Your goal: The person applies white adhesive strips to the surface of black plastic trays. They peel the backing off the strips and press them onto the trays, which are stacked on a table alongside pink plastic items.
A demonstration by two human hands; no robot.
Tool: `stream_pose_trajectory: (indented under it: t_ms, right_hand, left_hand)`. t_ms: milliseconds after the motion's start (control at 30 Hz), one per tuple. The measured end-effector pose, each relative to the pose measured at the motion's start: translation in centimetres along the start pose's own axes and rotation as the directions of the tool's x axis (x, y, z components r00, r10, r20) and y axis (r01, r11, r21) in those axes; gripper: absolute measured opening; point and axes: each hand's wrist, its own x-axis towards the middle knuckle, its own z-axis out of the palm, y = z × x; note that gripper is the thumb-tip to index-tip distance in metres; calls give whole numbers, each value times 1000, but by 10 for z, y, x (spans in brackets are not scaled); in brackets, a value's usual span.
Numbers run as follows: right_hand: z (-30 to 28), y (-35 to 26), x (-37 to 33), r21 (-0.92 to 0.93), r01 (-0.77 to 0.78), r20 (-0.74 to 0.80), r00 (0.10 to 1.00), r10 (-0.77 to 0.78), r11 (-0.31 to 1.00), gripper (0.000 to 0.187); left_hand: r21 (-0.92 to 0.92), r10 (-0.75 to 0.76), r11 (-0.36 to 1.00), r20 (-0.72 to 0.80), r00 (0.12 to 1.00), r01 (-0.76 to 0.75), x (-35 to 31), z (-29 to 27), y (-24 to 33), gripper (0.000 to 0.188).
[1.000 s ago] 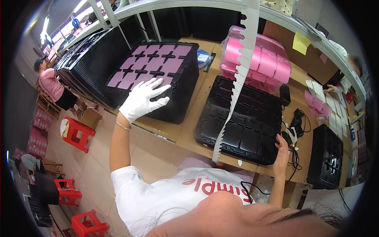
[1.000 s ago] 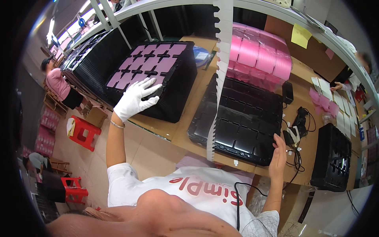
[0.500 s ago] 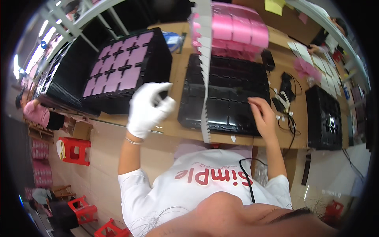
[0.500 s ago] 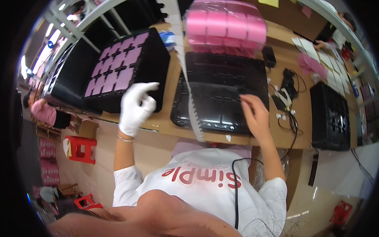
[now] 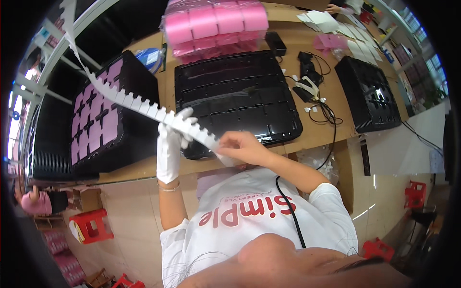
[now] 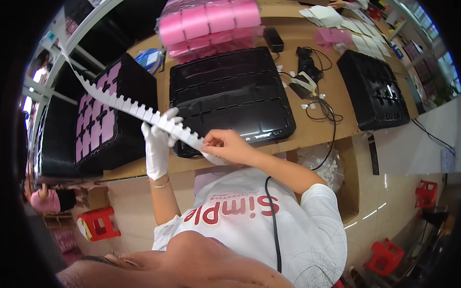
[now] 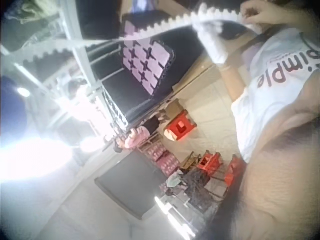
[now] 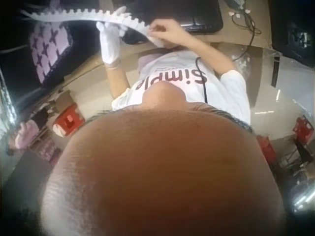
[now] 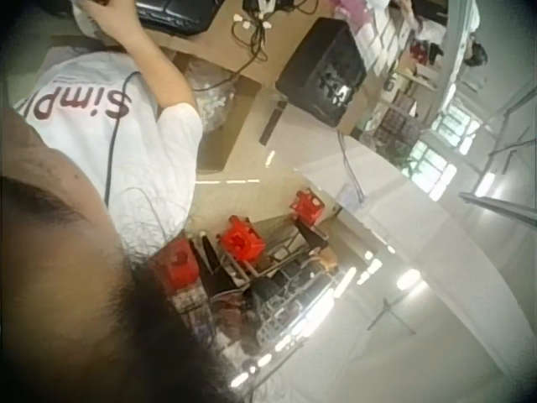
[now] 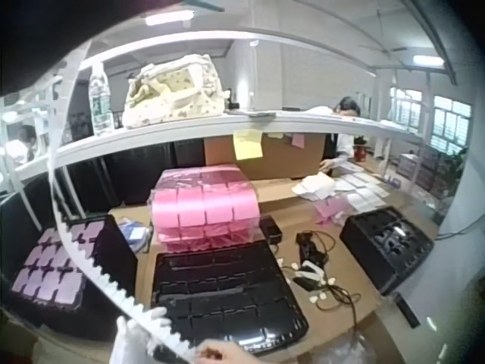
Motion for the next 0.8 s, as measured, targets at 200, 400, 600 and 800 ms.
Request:
stream_pose_trajectory:
  t_ms: [200, 400, 600, 800]
  right_hand:
    - [-2, -14, 7, 166, -134, -78, 986, 148, 977, 21]
    - [-10, -10, 3, 266, -176, -21, 982, 189, 948, 21]
    - [-5, -14, 3, 196, -199, -34, 977, 209, 960, 23]
    - [-3, -11, 6, 150, -143, -148, 975, 165, 978, 24]
  left_hand:
    - [391, -188, 903, -21, 982, 181, -8, 10, -30, 21]
    - [131, -53, 988, -203, 978, 81, 4, 1, -38, 21]
    - [-22, 48, 998, -305, 951, -58, 14, -10, -43, 26]
    - [244, -318, 918, -11, 948, 311, -2, 2, -30, 21]
